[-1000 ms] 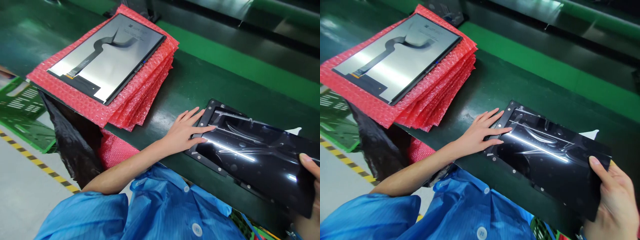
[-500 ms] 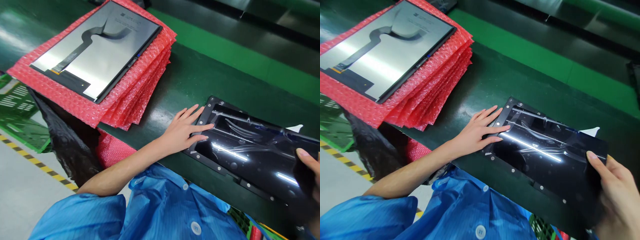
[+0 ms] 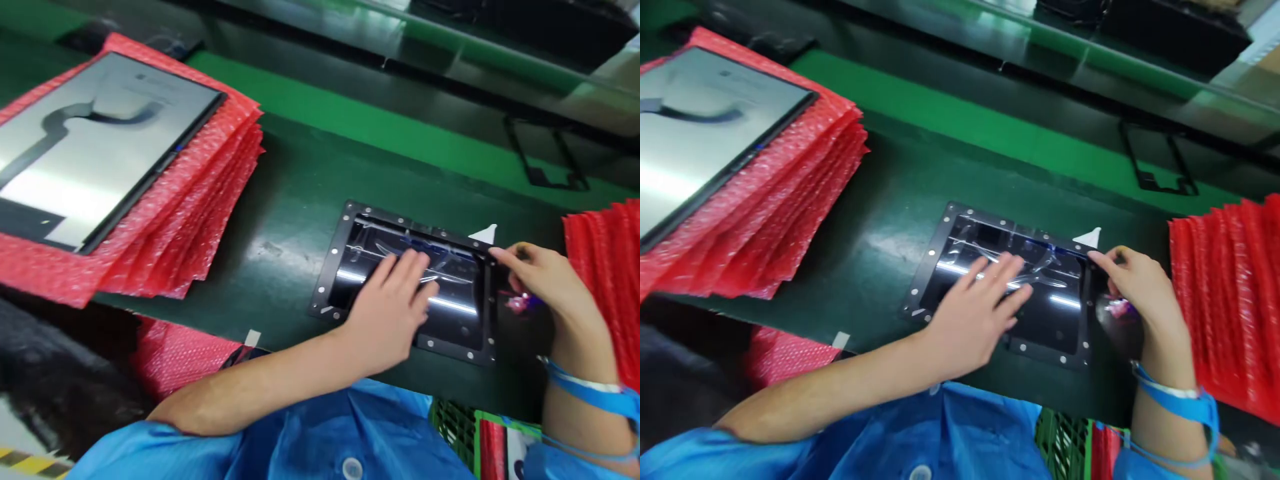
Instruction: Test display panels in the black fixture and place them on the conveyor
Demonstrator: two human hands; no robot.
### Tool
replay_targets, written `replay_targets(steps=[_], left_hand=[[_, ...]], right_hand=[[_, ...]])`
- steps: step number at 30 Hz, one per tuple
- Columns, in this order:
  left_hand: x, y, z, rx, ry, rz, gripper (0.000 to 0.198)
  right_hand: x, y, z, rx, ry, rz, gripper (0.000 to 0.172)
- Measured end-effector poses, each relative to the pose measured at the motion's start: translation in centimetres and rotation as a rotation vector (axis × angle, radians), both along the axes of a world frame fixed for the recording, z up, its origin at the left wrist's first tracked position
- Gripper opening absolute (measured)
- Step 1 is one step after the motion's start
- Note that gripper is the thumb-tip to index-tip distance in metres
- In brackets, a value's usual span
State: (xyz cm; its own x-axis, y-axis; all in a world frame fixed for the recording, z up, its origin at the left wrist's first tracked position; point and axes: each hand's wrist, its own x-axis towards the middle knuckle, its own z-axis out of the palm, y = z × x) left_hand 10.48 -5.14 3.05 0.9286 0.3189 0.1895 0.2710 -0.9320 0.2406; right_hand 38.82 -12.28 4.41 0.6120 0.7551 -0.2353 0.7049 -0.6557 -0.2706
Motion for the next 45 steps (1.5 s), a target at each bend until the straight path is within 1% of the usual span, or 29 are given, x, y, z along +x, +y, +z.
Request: replay_targets(steps=[2,3,4,7,11,13,15,16,17,18,20,21,22,25,27,29,31,33,36,37,38,39,40,41,43,44,45], left_hand=[[2.3,-1.4,-0.6,0.015,0.007,-0.226,0.049],[3.1,-1.9,-0.9,0.023,0.019,-0.292,0.05],[3.7,-2.3,-1.2,0.031,0.03,-0.323,0.051],[4.5,-2.7,-1.7,0.042,0.043,-0.312,0.051],[4.7,-2.9,-1.2,0.053,0.061,-0.305,0.048],[4.8,-2.6,-1.0,0.024,0.075,-0.321,0.046],[4.8,-1.6,-0.8,-0.042,0.067,-0.358,0.043],[4.8,-0.9,-0.7,-0.077,0.05,-0.347,0.041],[4.9,0.0,-0.5,-0.106,0.024,-0.298,0.04],[4.9,0.9,-0.4,-0.124,-0.007,-0.21,0.039],[5.1,2.7,-0.2,-0.126,-0.061,0.02,0.039],[5.2,3.5,-0.1,-0.117,-0.075,0.111,0.039],[5.4,4.1,-0.1,-0.109,-0.083,0.165,0.04],[6.0,5.0,-0.2,-0.1,-0.109,0.197,0.041],[6.5,5.1,-0.2,-0.104,-0.156,0.216,0.04],[6.8,5.1,0.1,-0.11,-0.214,0.241,0.038],[6.8,5.1,0.6,-0.121,-0.273,0.255,0.038],[6.4,5.4,1.2,-0.148,-0.328,0.238,0.037],[4.8,6.9,2.0,-0.197,-0.419,0.212,0.033],[4.0,7.7,2.2,-0.211,-0.464,0.242,0.032],[3.2,8.5,2.3,-0.238,-0.517,0.298,0.03],[2.5,9.3,2.3,-0.296,-0.573,0.373,0.029],[1.8,10.1,2.2,-0.396,-0.616,0.448,0.027],[1.3,10.7,2.1,-0.541,-0.642,0.511,0.026],[0.8,11.4,1.8,-0.925,-0.638,0.578,0.033],[0.7,11.4,1.8,-1.109,-0.628,0.589,0.039],[0.9,11.3,1.8,-1.257,-0.63,0.596,0.044]], right_hand=[[0.7,0.9,-0.2,-0.066,0.04,-0.037,0.05],[1.0,1.4,-0.4,-0.088,0.047,-0.047,0.05],[1.3,1.8,-0.6,-0.107,0.046,-0.046,0.051],[1.7,2.9,-0.7,-0.164,0.019,-0.003,0.057],[1.4,4.0,-0.1,-0.229,-0.019,0.02,0.059],[1.1,4.1,0.3,-0.232,-0.027,0.009,0.057],[0.7,3.8,0.3,-0.169,-0.024,-0.02,0.056],[0.5,3.6,0.2,-0.106,-0.011,-0.049,0.055],[0.2,3.2,0.0,-0.033,0.008,-0.082,0.054],[0.0,2.7,-0.2,0.042,0.024,-0.117,0.052],[-0.6,1.8,-0.7,0.164,0.039,-0.187,0.046],[-0.9,1.4,-0.9,0.205,0.037,-0.22,0.042],[-1.1,1.0,-1.0,0.242,0.037,-0.245,0.038],[-1.5,0.5,-1.2,0.364,0.1,-0.282,0.03],[-1.6,0.5,-1.3,0.446,0.201,-0.273,0.03],[-1.8,0.8,-1.5,0.526,0.335,-0.248,0.037],[-2.2,1.0,-1.6,0.598,0.492,-0.218,0.05],[-2.8,1.1,-1.7,0.662,0.647,-0.197,0.062],[-3.7,1.3,-1.8,0.766,0.798,-0.21,0.064],[-3.9,1.4,-1.9,0.802,0.823,-0.226,0.063],[-4.0,1.5,-1.9,0.836,0.839,-0.245,0.062],[-4.0,1.5,-1.9,0.868,0.849,-0.265,0.061],[-4.0,1.6,-1.9,0.896,0.856,-0.284,0.06],[-4.0,1.7,-1.8,0.922,0.86,-0.299,0.06],[-4.0,1.8,-1.7,0.963,0.861,-0.318,0.058],[-4.0,1.8,-1.7,0.977,0.86,-0.321,0.057],[-4.1,1.8,-1.6,0.985,0.858,-0.321,0.057]])
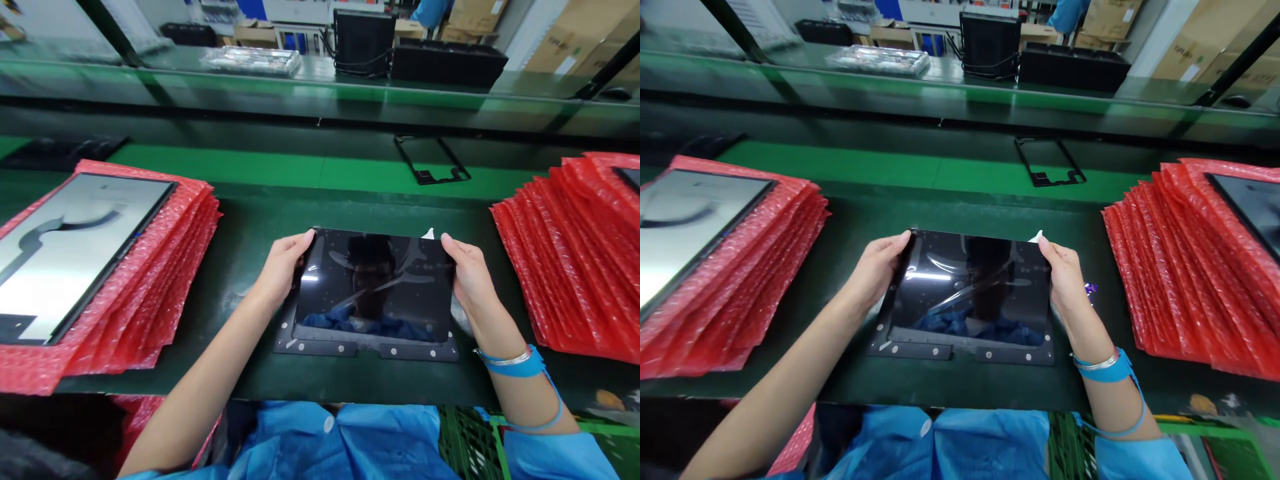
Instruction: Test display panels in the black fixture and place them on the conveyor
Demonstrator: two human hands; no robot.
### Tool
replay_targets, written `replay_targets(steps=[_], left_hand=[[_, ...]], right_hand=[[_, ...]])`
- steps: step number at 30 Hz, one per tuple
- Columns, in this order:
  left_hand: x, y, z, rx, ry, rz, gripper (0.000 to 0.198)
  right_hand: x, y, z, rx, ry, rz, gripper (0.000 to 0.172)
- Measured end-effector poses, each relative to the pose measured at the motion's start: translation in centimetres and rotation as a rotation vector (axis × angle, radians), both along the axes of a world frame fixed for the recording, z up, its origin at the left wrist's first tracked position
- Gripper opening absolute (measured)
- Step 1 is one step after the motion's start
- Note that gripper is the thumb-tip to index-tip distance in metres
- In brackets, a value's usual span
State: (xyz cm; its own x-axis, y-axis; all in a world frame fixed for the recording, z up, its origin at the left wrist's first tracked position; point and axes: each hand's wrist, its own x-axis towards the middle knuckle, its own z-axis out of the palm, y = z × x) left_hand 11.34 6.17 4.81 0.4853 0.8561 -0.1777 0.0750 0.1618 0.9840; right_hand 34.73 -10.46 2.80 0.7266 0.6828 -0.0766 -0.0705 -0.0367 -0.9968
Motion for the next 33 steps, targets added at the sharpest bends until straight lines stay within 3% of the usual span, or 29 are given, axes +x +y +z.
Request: replay_targets(steps=[3,8,12,14,18,23,28,30,33], left_hand=[[0.5,-0.7,0.2,-0.168,-0.121,0.05,0.051],[0.0,-0.6,0.7,-0.116,-0.185,0.181,0.051],[-1.1,0.8,0.7,-0.03,-0.246,0.339,0.047],[-1.5,1.3,0.6,-0.02,-0.274,0.385,0.046],[-1.4,1.5,0.6,-0.049,-0.295,0.365,0.049],[-0.9,0.2,0.8,-0.003,-0.344,0.272,0.051],[-0.7,-1.7,0.4,-0.04,-0.24,-0.031,0.049],[-0.7,-1.9,0.2,-0.06,-0.213,-0.073,0.051],[-1.0,-1.5,0.4,-0.082,-0.224,-0.017,0.055]], right_hand=[[-0.4,-0.1,0.2,-0.002,-0.008,0.023,0.057],[-0.7,-0.9,1.0,-0.06,-0.006,0.146,0.056],[-0.9,-1.6,1.5,-0.176,0.048,0.512,0.05],[-1.3,-1.7,1.5,-0.193,0.066,0.617,0.048],[-1.8,-1.7,1.1,-0.128,0.073,0.518,0.047],[-1.4,-1.8,1.0,-0.016,0.036,0.33,0.046],[-0.9,-1.6,0.2,0.065,0.033,0.148,0.05],[-0.7,-1.3,-0.2,0.059,0.032,0.13,0.052],[-0.3,-0.1,0.1,0.018,0.071,0.204,0.056]])
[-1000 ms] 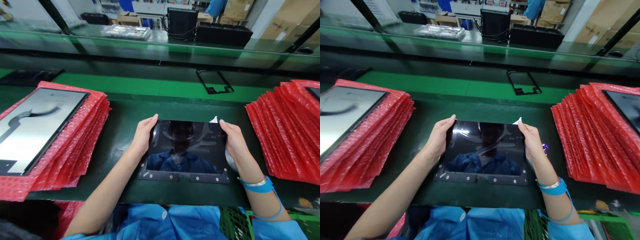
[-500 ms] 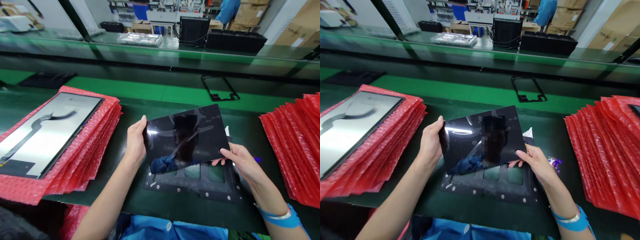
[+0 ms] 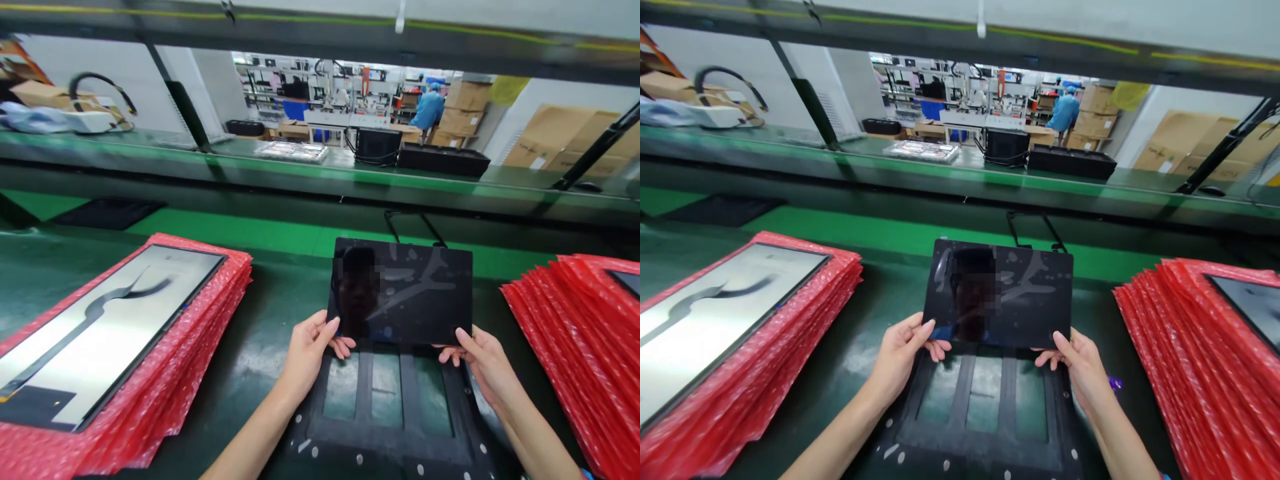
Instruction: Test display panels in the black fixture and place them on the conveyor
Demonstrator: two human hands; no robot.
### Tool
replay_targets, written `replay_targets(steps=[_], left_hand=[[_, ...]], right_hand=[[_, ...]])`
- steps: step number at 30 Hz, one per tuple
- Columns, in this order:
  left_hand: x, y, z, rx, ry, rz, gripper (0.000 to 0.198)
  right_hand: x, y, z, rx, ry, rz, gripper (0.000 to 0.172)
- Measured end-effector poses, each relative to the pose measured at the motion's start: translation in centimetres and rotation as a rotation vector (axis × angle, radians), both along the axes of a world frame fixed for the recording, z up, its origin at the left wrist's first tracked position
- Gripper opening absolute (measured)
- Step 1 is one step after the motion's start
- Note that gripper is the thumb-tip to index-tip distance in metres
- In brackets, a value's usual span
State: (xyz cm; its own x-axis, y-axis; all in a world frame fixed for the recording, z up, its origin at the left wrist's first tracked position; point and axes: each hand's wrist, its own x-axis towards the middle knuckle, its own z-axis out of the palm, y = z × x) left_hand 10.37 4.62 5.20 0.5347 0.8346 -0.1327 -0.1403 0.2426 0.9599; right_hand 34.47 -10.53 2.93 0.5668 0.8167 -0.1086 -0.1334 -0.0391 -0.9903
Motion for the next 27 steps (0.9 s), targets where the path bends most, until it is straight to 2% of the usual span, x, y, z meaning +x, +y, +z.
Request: replay_targets(steps=[2,4,6,8,11,14,17,20,23,27], left_hand=[[-0.5,0.7,0.6,-0.015,-0.035,0.08,0.055],[-1.3,1.7,1.4,-0.032,-0.111,0.225,0.053],[-2.3,2.7,2.1,-0.058,-0.206,0.383,0.055],[-3.0,3.4,2.4,-0.085,-0.272,0.49,0.067],[-3.0,3.7,1.7,-0.109,-0.255,0.499,0.08],[-2.2,3.4,-0.4,-0.12,-0.185,0.404,0.07],[-1.2,3.1,-2.9,-0.115,-0.168,0.337,0.061],[-0.5,3.0,-4.3,-0.121,-0.168,0.261,0.063],[-0.4,2.8,-4.1,-0.124,-0.161,0.221,0.066],[-0.7,2.3,-2.4,-0.076,-0.115,0.185,0.054]], right_hand=[[0.1,2.1,1.0,-0.015,0.032,0.06,0.059],[-0.3,5.5,2.3,-0.012,0.039,0.101,0.061],[-1.2,10.2,3.4,-0.016,0.026,0.147,0.055],[-2.8,15.4,4.1,-0.044,0.012,0.186,0.04],[-5.4,22.4,4.4,-0.114,-0.029,0.207,0.027],[-6.5,26.6,3.8,-0.229,-0.127,0.19,0.027],[-5.1,27.5,2.6,-0.4,-0.309,0.127,0.029],[-2.2,26.4,1.7,-0.572,-0.586,-0.01,0.033],[0.2,25.1,1.2,-0.698,-0.857,-0.104,0.037],[2.0,24.3,1.4,-0.816,-1.029,-0.047,0.031]])
